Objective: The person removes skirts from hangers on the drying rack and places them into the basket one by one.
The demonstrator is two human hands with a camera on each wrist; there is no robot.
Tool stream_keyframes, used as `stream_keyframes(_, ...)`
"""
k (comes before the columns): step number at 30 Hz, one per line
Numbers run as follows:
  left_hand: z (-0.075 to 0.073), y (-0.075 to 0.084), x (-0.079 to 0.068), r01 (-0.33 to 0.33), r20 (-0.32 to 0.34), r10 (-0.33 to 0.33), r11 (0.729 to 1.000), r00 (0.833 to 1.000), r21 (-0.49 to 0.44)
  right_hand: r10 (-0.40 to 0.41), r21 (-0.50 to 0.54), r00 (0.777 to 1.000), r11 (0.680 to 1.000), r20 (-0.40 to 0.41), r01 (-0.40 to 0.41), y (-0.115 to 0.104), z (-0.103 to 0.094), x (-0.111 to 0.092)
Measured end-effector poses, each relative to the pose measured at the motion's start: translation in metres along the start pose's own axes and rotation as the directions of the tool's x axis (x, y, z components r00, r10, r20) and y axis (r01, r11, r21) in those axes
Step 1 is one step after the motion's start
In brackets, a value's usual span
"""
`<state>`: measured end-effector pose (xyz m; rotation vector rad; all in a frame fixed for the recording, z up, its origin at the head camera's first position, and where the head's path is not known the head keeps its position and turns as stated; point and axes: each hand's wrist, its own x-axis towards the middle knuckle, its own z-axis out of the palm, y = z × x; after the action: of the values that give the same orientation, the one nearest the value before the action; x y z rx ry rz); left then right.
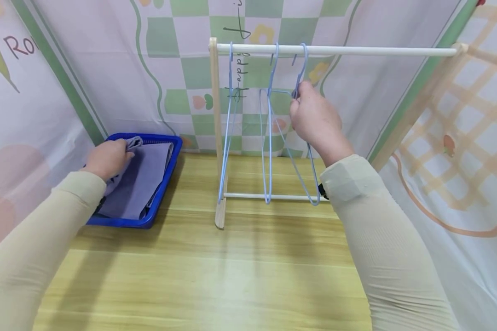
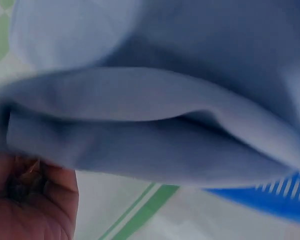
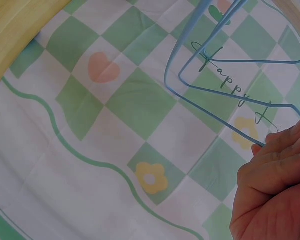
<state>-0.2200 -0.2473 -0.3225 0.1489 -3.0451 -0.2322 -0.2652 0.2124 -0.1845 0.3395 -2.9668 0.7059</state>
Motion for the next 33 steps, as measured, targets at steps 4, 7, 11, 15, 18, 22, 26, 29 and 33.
stream_keyframes(4, 0.013, 0.005, 0.001, -0.014, 0.051, 0.014, 1.000, 0.999, 0.001, -0.003, -0.006, 1.000, 1.000, -0.004, 0.003, 0.000, 0.000, 0.000)
stream_keyframes(7, 0.020, 0.007, 0.002, -0.029, 0.077, 0.029, 1.000, 0.997, 0.008, -0.003, -0.007, 1.000, 1.000, -0.002, 0.003, 0.000, 0.000, 0.000)
stream_keyframes(11, 0.025, 0.010, 0.003, -0.040, 0.086, 0.039, 0.999, 0.996, 0.002, -0.001, -0.006, 1.000, 1.000, -0.003, 0.001, 0.000, 0.000, -0.001)
stream_keyframes(15, 0.027, 0.014, 0.004, -0.039, 0.104, 0.040, 0.999, 0.994, -0.012, 0.001, -0.002, 1.000, 1.000, -0.002, -0.001, 0.000, 0.001, -0.001)
stream_keyframes(18, 0.028, 0.018, 0.004, -0.035, 0.133, 0.037, 0.999, 0.990, -0.014, 0.003, -0.005, 1.000, 1.000, -0.001, -0.003, -0.001, 0.001, 0.000)
stream_keyframes(22, 0.033, 0.021, 0.004, -0.030, 0.166, 0.033, 0.999, 0.986, -0.022, 0.008, -0.009, 1.000, 1.000, 0.000, -0.008, -0.001, 0.001, 0.000)
stream_keyframes(26, 0.037, 0.022, 0.004, -0.034, 0.182, 0.041, 0.999, 0.982, -0.040, 0.004, -0.010, 1.000, 1.000, -0.001, -0.004, 0.000, 0.001, 0.000)
stream_keyframes(29, 0.037, 0.024, 0.003, -0.045, 0.181, 0.055, 0.997, 0.982, -0.057, -0.003, -0.015, 1.000, 1.000, -0.006, 0.003, 0.000, 0.001, 0.000)
stream_keyframes(33, 0.037, 0.025, 0.002, -0.043, 0.194, 0.060, 0.995, 0.979, -0.092, 0.001, -0.010, 1.000, 1.000, -0.002, -0.001, -0.001, 0.001, 0.000)
